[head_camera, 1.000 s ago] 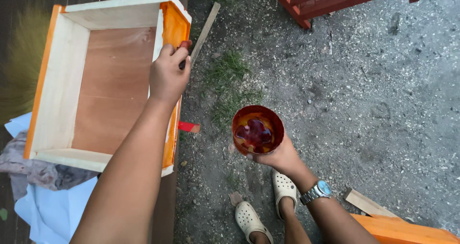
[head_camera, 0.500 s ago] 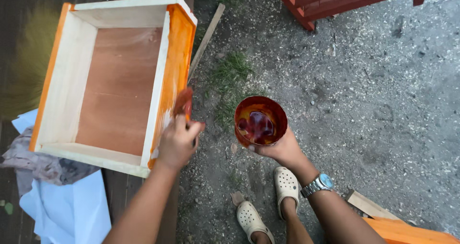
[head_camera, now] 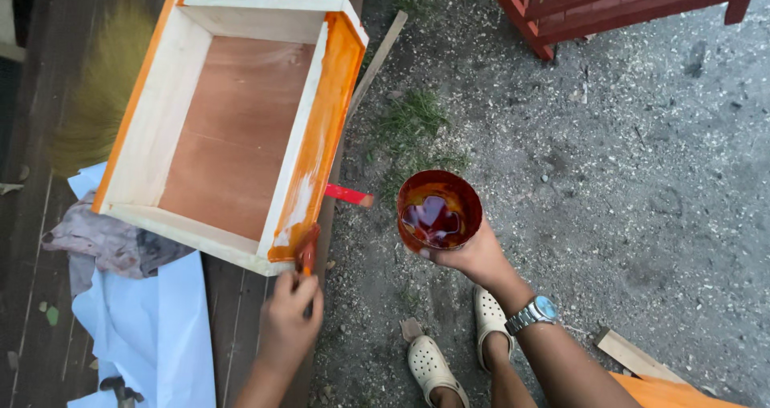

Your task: The person paints the edges and interior surfaces of a small wooden box with orange paint using a brush. They repeatedly dip the brush into a small container of paint and apply it to the box's sides and corners while holding the container in the other hand.

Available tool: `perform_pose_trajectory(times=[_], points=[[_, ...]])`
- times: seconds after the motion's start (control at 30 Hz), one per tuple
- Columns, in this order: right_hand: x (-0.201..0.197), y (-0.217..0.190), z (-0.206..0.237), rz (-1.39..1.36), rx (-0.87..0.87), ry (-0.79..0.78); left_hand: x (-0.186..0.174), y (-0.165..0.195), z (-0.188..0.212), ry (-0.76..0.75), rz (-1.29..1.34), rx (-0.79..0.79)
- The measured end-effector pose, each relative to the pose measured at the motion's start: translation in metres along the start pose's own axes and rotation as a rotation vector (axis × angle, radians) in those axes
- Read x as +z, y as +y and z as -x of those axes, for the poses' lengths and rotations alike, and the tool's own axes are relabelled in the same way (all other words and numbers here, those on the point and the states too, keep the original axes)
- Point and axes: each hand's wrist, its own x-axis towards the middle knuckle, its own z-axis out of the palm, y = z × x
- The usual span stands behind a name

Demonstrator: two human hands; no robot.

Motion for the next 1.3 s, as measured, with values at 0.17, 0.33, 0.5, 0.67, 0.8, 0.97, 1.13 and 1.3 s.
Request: perform_pose_trajectory(times=[0.17, 0.33, 0.5, 0.67, 0.8, 0.97, 1.13, 1.3], points=[[0.002, -0.008, -0.004, -0.051, -0.038, 0.022, 0.021, -0.004, -0.083, 0.158, 0.064, 0.037], [-0.008, -0.006, -0.01, -0.009, -0.015, 0.017, 0.061, -0.007, -0.171, 0.084, -0.095, -0.076], [-0.021, 0.002, -0.02, -0.016, -0.001, 0.003, 0.088, -0.002, -0.243, 0.128, -0.121, -0.008], [-0.033, 0.005, -0.032, -0.055, -0.04, -0.011, 0.086, 0.006, -0.302, 0.114, 0.054, 0.157], [-0.048, 0.004, -0.046, -0.099, -0.066, 0.011, 0.078, 0.013, -0.329, 0.1, 0.239, 0.279], [-0.066, 0.001, -0.062, -0.044, -0.071, 0.036, 0.09, 0.017, -0.346, 0.168, 0.3, 0.279], [-0.067, -0.005, -0.073, 0.0, -0.083, 0.013, 0.091, -0.001, -0.316, 0.211, 0.148, 0.339], [-0.057, -0.012, -0.071, -0.04, -0.072, 0.019, 0.045, -0.002, -0.213, -0.032, -0.041, 0.145]])
